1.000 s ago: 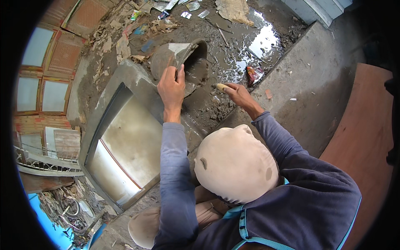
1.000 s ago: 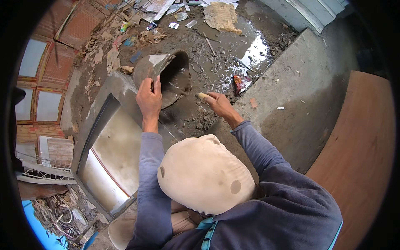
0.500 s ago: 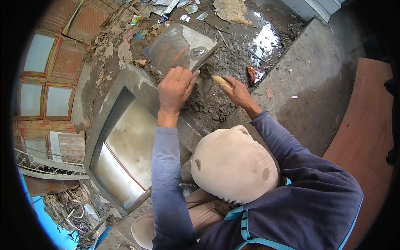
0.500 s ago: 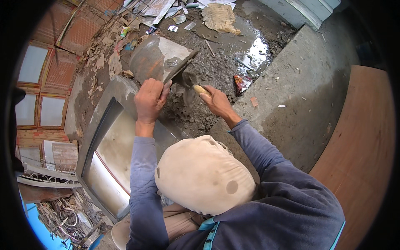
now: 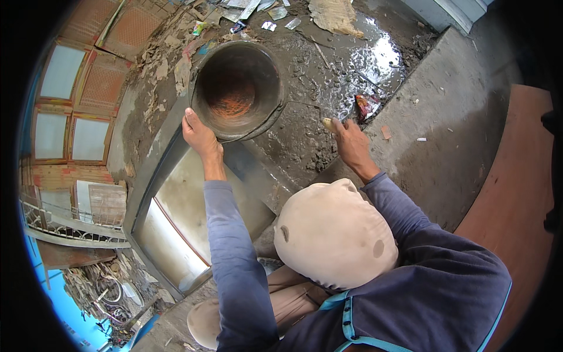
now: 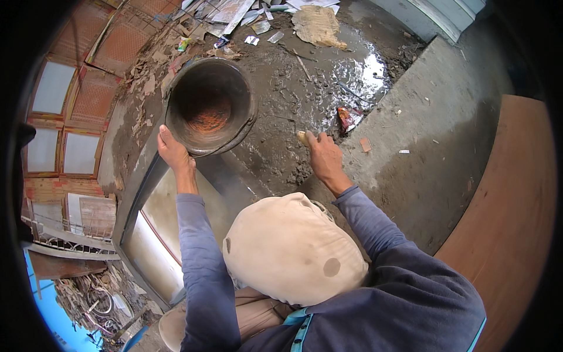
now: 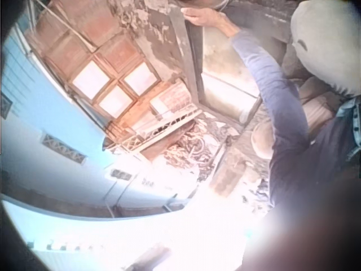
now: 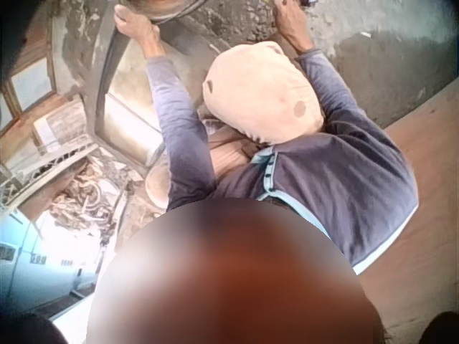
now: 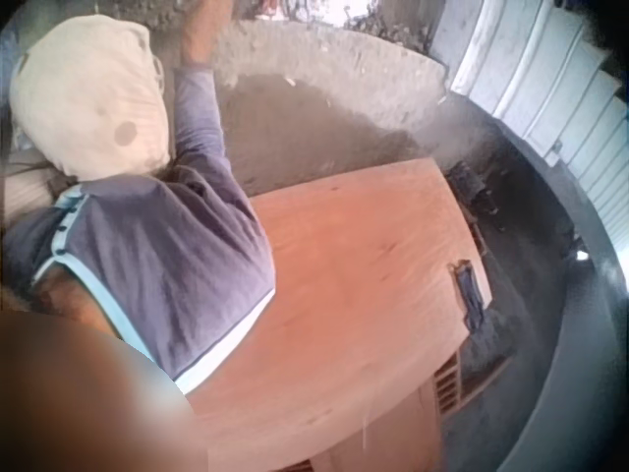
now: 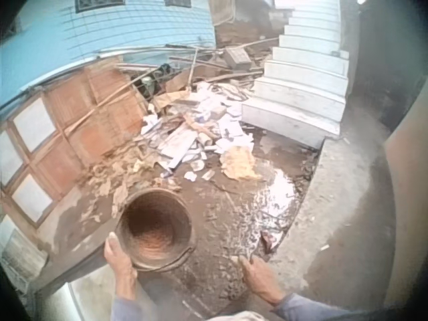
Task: The person scoops wet cement from a pile into a bucket using a trowel, then carries the bucket to a recessed floor area and applies the cement to the edges and surface. The person repeatedly scoops, carries, and spreads cement, smoothing the applied material with the trowel.
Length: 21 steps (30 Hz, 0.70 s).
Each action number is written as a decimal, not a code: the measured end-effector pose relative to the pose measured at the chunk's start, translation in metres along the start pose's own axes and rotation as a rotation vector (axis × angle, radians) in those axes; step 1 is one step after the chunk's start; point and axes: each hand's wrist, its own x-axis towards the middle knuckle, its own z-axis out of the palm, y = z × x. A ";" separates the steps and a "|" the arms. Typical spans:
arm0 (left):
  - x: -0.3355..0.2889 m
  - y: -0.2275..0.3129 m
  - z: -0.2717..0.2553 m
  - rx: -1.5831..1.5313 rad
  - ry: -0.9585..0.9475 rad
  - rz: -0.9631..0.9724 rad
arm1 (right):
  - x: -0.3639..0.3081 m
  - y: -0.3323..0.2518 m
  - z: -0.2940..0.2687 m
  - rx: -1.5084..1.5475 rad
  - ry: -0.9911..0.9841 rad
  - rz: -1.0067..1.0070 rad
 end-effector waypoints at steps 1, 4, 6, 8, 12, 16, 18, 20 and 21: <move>0.000 -0.005 -0.004 -0.121 -0.019 -0.017 | -0.001 0.003 0.004 0.039 -0.029 0.051; -0.014 -0.030 -0.008 -0.331 0.011 -0.228 | 0.003 0.016 0.012 0.281 0.014 0.188; -0.033 -0.056 -0.003 -0.368 0.038 -0.236 | 0.011 0.026 0.012 0.523 0.038 0.330; -0.066 -0.095 0.007 -0.260 0.067 -0.303 | 0.020 0.034 0.007 0.758 0.014 0.458; -0.159 -0.174 0.029 -0.077 0.034 -0.420 | 0.029 0.027 -0.015 1.261 -0.053 0.588; -0.186 -0.196 0.002 0.494 -0.253 -0.504 | 0.048 -0.031 -0.058 1.297 -0.303 0.329; -0.142 -0.173 -0.027 0.565 -0.654 -0.718 | 0.069 -0.076 -0.083 1.197 -0.564 0.216; -0.070 -0.131 -0.074 0.919 -1.121 -0.620 | 0.104 -0.134 -0.094 0.896 -0.822 0.059; -0.036 -0.108 -0.098 1.190 -1.314 -0.425 | 0.118 -0.165 -0.093 0.819 -0.913 -0.018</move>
